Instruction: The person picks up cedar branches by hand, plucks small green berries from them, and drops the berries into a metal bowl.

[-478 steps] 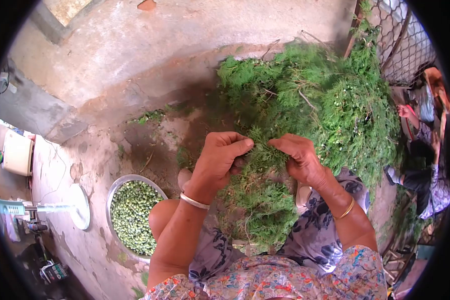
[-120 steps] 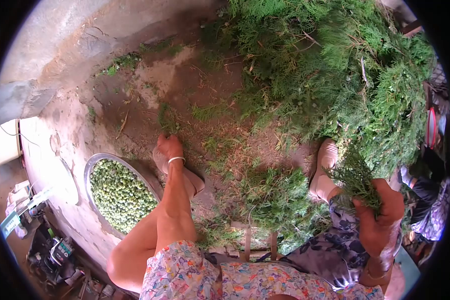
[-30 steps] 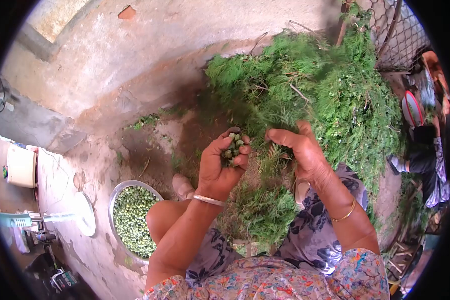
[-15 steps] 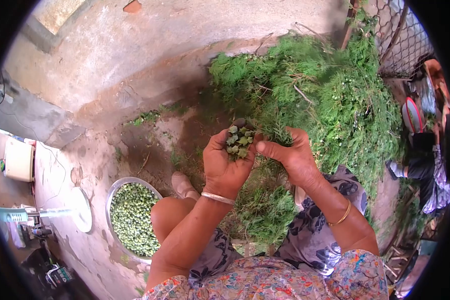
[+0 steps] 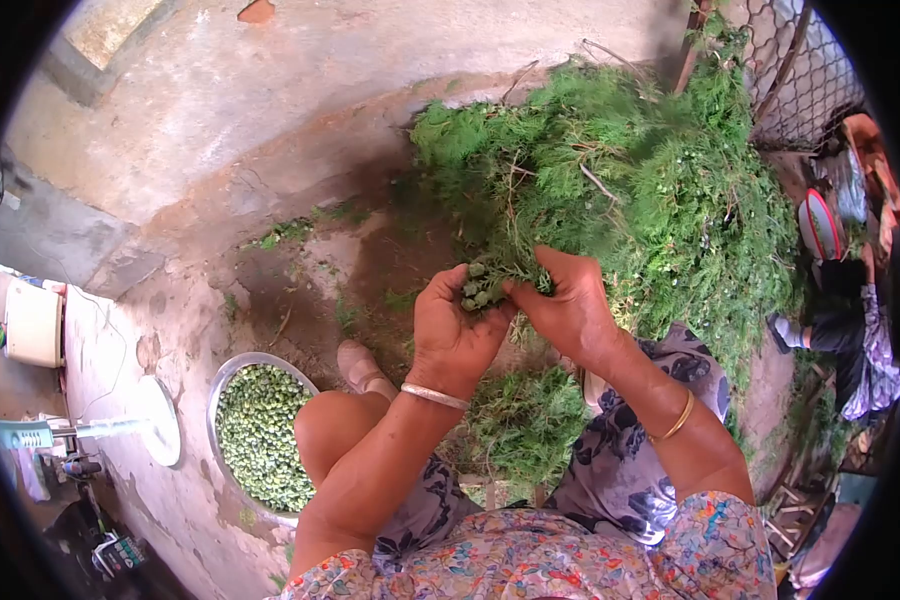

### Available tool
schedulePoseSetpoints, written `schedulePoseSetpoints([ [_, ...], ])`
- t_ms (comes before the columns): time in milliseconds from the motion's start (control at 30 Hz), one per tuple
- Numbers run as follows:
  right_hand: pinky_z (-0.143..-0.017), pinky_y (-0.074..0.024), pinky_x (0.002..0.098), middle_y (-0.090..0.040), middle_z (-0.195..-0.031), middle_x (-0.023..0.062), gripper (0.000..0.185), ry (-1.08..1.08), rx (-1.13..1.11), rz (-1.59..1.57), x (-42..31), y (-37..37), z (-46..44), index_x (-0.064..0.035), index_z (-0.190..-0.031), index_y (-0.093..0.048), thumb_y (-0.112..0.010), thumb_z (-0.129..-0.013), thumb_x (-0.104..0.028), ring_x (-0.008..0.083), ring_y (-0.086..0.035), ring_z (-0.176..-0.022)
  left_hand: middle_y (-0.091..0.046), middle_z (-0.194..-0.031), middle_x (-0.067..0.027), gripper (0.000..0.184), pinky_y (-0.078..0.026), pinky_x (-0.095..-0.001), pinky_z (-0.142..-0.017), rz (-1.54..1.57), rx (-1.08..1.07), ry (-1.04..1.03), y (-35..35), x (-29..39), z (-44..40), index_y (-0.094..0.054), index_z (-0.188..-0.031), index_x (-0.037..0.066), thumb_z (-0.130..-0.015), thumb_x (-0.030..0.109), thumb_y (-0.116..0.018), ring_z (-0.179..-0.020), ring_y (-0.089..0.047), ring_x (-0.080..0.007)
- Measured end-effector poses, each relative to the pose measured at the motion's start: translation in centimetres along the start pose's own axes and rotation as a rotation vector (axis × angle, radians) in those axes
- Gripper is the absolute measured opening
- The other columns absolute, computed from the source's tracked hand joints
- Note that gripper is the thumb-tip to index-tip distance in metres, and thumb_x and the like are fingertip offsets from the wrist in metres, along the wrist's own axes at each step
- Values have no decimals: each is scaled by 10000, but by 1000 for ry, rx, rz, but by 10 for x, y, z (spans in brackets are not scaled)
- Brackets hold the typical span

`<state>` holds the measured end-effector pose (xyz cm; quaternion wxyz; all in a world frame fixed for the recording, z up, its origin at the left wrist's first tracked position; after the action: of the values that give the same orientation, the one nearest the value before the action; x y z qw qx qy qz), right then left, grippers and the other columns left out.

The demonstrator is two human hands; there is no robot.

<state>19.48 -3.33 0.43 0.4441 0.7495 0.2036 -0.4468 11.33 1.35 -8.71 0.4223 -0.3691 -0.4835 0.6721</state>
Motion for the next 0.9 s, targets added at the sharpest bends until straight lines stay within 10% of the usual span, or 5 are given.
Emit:
schedulePoseSetpoints([
  [267,-509,-427,377,-527,-623,208,121,-23,-29,-219,-6,-1,2,17,-714,-526,-635,-680,-23,404,-542,-621,-603,-986,-185,234,-499,-440,-838,-12,94,-40,-3,-1,3,-548,-975,-37,-875,150,-448,-894,-594,-314],
  [333,-524,-432,400,-539,-629,165,128,318,-190,-65,-26,-15,9,1,-698,-520,-621,-620,1,380,-552,-628,-594,-973,-188,286,-479,-436,-851,-216,249,-157,-3,2,7,-541,-976,-44,-889,181,-388,-912,-575,-303],
  [667,-548,-449,370,-566,-710,145,251,446,-294,305,-27,-34,17,-24,-815,-582,-622,-577,42,296,-585,-642,-606,-936,-169,275,-482,-406,-835,-237,210,-135,10,-3,3,-550,-956,-38,-885,180,-399,-889,-580,-295],
  [900,-596,-451,267,-625,-753,-4,93,-165,-261,-436,1,-13,-4,-8,-902,-626,-596,-814,-8,60,-517,-675,-594,-948,-161,213,-502,-442,-812,-138,206,-134,12,2,5,-548,-952,-55,-848,111,-465,-888,-580,-287],
])
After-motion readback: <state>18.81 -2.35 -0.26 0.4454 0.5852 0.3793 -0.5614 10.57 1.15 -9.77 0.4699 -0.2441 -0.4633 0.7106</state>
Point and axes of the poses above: each hand's wrist, its own z-axis away from the middle knuckle, its own y-axis out of the back of the hand, x = y × z, the point moved 9 cm from there along -z, towards the middle knuckle
